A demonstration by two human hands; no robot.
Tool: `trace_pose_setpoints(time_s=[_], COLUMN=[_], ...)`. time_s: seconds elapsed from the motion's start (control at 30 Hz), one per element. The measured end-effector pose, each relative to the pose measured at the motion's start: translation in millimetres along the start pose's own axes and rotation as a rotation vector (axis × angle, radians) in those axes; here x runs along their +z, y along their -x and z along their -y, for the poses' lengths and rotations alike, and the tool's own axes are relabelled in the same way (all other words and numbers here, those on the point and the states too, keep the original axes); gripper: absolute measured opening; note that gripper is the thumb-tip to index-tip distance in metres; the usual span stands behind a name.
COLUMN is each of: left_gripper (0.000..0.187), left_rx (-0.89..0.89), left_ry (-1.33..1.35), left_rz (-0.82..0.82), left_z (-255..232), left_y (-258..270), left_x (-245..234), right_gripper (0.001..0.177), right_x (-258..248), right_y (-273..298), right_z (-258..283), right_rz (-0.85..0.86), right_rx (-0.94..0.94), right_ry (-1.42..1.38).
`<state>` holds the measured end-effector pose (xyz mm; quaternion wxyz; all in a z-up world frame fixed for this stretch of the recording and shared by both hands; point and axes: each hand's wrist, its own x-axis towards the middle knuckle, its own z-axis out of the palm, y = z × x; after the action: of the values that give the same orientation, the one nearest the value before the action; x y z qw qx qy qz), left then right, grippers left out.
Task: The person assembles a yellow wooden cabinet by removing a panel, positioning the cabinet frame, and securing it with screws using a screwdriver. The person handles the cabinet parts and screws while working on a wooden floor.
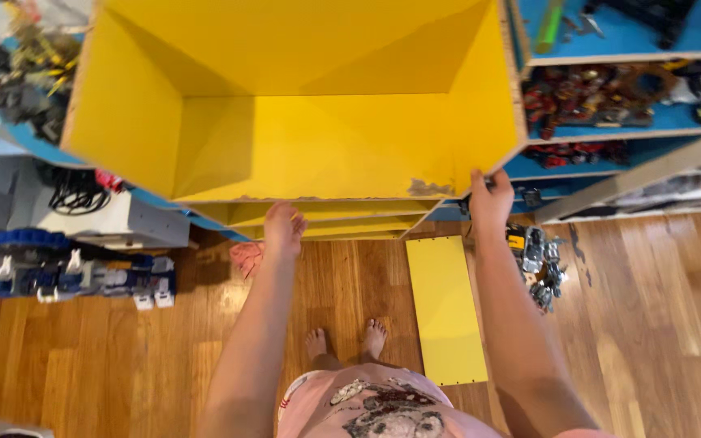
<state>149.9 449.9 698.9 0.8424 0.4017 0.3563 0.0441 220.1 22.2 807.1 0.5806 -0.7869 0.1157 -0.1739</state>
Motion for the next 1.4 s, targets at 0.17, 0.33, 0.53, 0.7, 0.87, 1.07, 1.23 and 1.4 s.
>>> trace_pose_setpoints(time_s=[0.17,0.33,0.53,0.7,0.87,1.07,1.23,1.4], left_gripper=[0.036,0.03,0.013,0.019,0.025,0.035,0.031,0.027], left_rx=[-0.069,-0.058,0.007,-0.051,-0.081,-0.194,-0.369,-0.435], left_ry=[0.256,0.417,0.186,0.133,0.045,-0.29,-0.72,-0.474], left_rz=[-0.192,-0.07,-0.148,-0.128,-0.107,0.008,0.399,0.3], left_z=[-32,-55,-73,-90,-99,-92,-45,-34], left_y=[-22,-43,-58,-62,-51,-29,15,25], left_x=[-24,-37,-59,-76,-81,-71,-8,31], right_gripper=[0.031,0.016,0.023,0.016,0.015,0.029,0.046,0.04], right_x=[46,100,127,121,107,94,24,-34], right_y=[41,56,52,63,90,80,81,42], right_z=[-55,-73,-69,-69,-72,-63,-14,93], right_rz=[0.033,0.067,0.005,0.058,0.005,0.168,-0.023,-0.225], right_rx=[0.827,1.06,1.046,0.88,0.882,1.002,0.474,-0.145], right_ry=[-0.59,-0.811,-0.755,-0.744,-0.814,-0.537,0.205,0.145])
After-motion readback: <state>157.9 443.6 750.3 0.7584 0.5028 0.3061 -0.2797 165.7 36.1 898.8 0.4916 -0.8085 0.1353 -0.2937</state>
